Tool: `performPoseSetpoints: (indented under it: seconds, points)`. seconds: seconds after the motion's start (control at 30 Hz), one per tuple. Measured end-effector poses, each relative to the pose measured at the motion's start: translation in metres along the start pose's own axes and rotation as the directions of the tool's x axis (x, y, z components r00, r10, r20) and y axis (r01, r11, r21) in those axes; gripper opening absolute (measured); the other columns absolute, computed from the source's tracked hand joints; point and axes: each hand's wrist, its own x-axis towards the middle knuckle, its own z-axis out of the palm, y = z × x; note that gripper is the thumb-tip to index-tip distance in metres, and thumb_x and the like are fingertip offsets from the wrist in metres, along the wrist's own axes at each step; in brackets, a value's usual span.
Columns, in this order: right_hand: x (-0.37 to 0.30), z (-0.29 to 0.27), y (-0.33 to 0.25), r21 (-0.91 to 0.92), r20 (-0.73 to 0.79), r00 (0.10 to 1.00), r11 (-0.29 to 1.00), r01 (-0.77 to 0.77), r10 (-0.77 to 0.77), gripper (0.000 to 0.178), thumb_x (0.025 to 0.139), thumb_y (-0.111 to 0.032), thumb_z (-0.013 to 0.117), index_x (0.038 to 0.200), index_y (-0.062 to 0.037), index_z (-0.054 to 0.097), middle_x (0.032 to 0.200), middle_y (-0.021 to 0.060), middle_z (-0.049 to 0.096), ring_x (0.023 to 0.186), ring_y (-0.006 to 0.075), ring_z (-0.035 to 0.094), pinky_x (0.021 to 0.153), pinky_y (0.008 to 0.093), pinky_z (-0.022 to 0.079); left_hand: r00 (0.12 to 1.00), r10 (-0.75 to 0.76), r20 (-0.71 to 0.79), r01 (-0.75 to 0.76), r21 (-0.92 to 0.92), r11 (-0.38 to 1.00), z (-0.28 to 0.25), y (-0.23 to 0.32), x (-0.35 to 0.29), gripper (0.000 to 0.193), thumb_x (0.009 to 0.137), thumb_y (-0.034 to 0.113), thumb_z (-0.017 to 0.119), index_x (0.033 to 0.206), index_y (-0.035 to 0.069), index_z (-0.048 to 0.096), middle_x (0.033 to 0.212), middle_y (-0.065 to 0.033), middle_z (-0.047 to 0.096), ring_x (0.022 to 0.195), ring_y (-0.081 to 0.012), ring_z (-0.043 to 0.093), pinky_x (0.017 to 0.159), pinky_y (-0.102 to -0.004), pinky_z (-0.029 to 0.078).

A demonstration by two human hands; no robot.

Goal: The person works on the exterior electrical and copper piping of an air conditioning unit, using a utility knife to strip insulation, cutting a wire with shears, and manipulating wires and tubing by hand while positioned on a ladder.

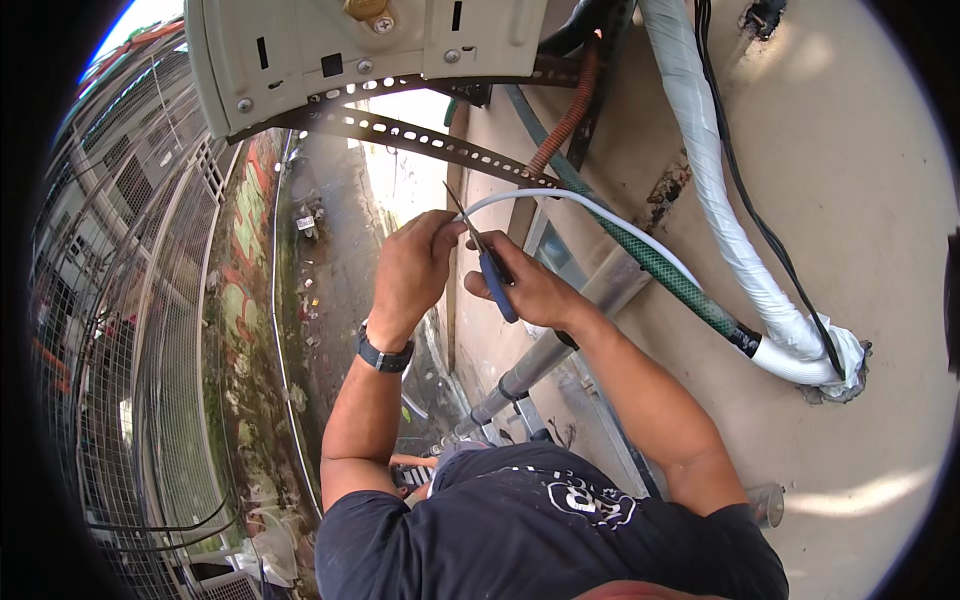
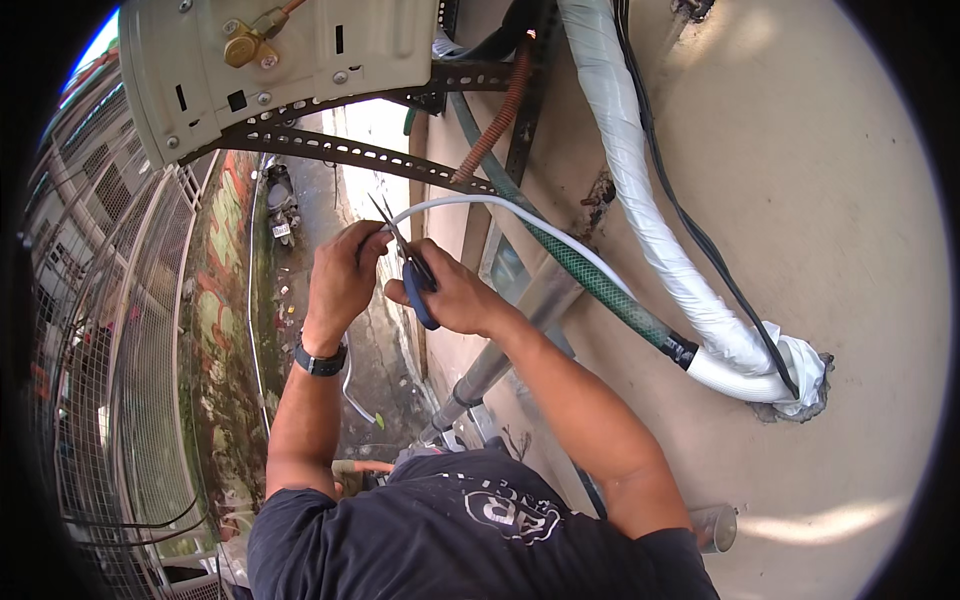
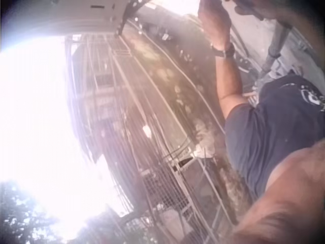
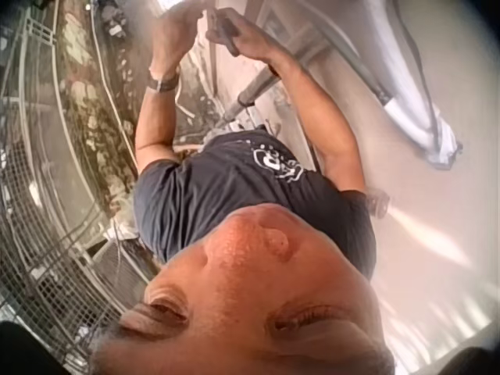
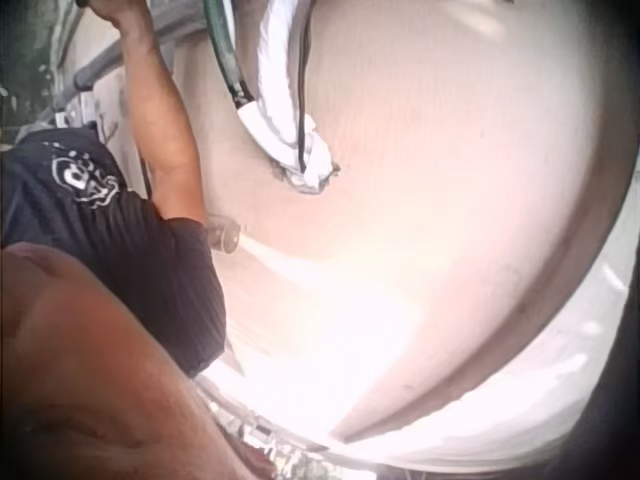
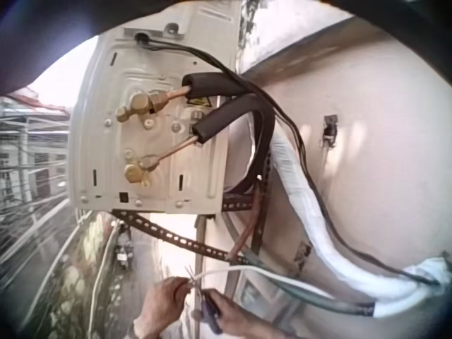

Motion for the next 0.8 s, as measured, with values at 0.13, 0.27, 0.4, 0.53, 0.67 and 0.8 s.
performPoseSetpoints:
  seconds: [0.13, 0.27, 0.4, 0.53, 0.67, 0.8]
  points:
    - [-0.005, 0.001, 0.003, -0.003, 0.062, 0.998, 0.999, 0.033, -0.032, 0.072, 0.089, -0.054, 0.079, 0.134, -0.0039, 0.053, 0.093, 0.0077, 0.059, 0.086, 0.0185, 0.058, 0.083, 0.0347, 0.049, 0.998, 0.051, -0.028, -0.05, 0.03, 0.998, -0.001, 0.001, -0.008, 0.018, 0.099, 0.015, 0.066, 0.103, -0.001, 0.073, 0.087, -0.0216, 0.071, 0.077, -0.0413, 0.068, 0.069, -0.0445, 0.052]
    - [-0.007, 0.001, 0.015, 0.08, 0.14, 0.99, 0.997, 0.011, -0.022, 0.078, 0.088, -0.056, 0.079, 0.137, -0.0028, 0.05, 0.091, 0.0067, 0.056, 0.087, 0.0185, 0.057, 0.085, 0.0341, 0.048, 0.996, 0.085, -0.004, -0.084, 0.055, 0.995, -0.003, -0.001, -0.014, 0.017, 0.099, 0.013, 0.065, 0.102, -0.002, 0.073, 0.085, -0.0226, 0.07, 0.076, -0.0414, 0.068, 0.067, -0.0451, 0.051]
    - [-0.007, 0.003, 0.014, 0.133, 0.185, 0.982, 0.991, -0.002, -0.023, 0.076, 0.089, -0.053, 0.079, 0.139, -0.0044, 0.049, 0.092, 0.0053, 0.054, 0.088, 0.0178, 0.055, 0.086, 0.0326, 0.046, 0.998, 0.049, 0.028, -0.05, 0.049, 0.998, -0.003, -0.002, -0.017, 0.018, 0.099, 0.013, 0.064, 0.101, -0.003, 0.072, 0.084, -0.0241, 0.069, 0.075, -0.0427, 0.067, 0.066, -0.047, 0.05]
    - [-0.006, 0.005, 0.025, 0.109, 0.181, 0.982, 0.993, 0.041, -0.061, 0.066, 0.091, -0.043, 0.08, 0.137, -0.0068, 0.05, 0.093, 0.0019, 0.049, 0.087, 0.014, 0.051, 0.08, 0.0293, 0.044, 0.998, 0.061, 0.029, -0.062, 0.029, 0.998, 0.003, -0.007, -0.02, 0.018, 0.099, 0.013, 0.065, 0.1, -0.004, 0.071, 0.084, -0.0246, 0.068, 0.075, -0.044, 0.066, 0.066, -0.0475, 0.05]
    - [-0.007, 0.003, 0.018, 0.01, 0.167, 0.986, 0.999, -0.031, 0.028, 0.056, 0.089, -0.032, 0.079, 0.131, -0.0069, 0.053, 0.086, 0.0025, 0.05, 0.081, 0.0132, 0.051, 0.077, 0.0302, 0.045, 0.992, 0.1, 0.081, -0.106, 0.075, 0.992, 0.001, -0.01, -0.023, 0.018, 0.1, 0.013, 0.064, 0.1, -0.004, 0.069, 0.084, -0.0239, 0.068, 0.078, -0.0447, 0.065, 0.066, -0.0477, 0.05]
    - [-0.011, 0.002, 0.026, -0.093, 0.091, 0.991, 0.99, 0.106, -0.097, 0.041, 0.086, -0.02, 0.075, 0.122, -0.0062, 0.059, 0.074, 0.0025, 0.053, 0.07, 0.012, 0.052, 0.069, 0.0307, 0.046, 0.981, 0.116, 0.158, -0.133, 0.102, 0.986, -0.004, -0.007, -0.023, 0.015, 0.1, 0.011, 0.064, 0.102, -0.003, 0.068, 0.087, -0.0231, 0.067, 0.081, -0.0446, 0.065, 0.068, -0.0496, 0.05]
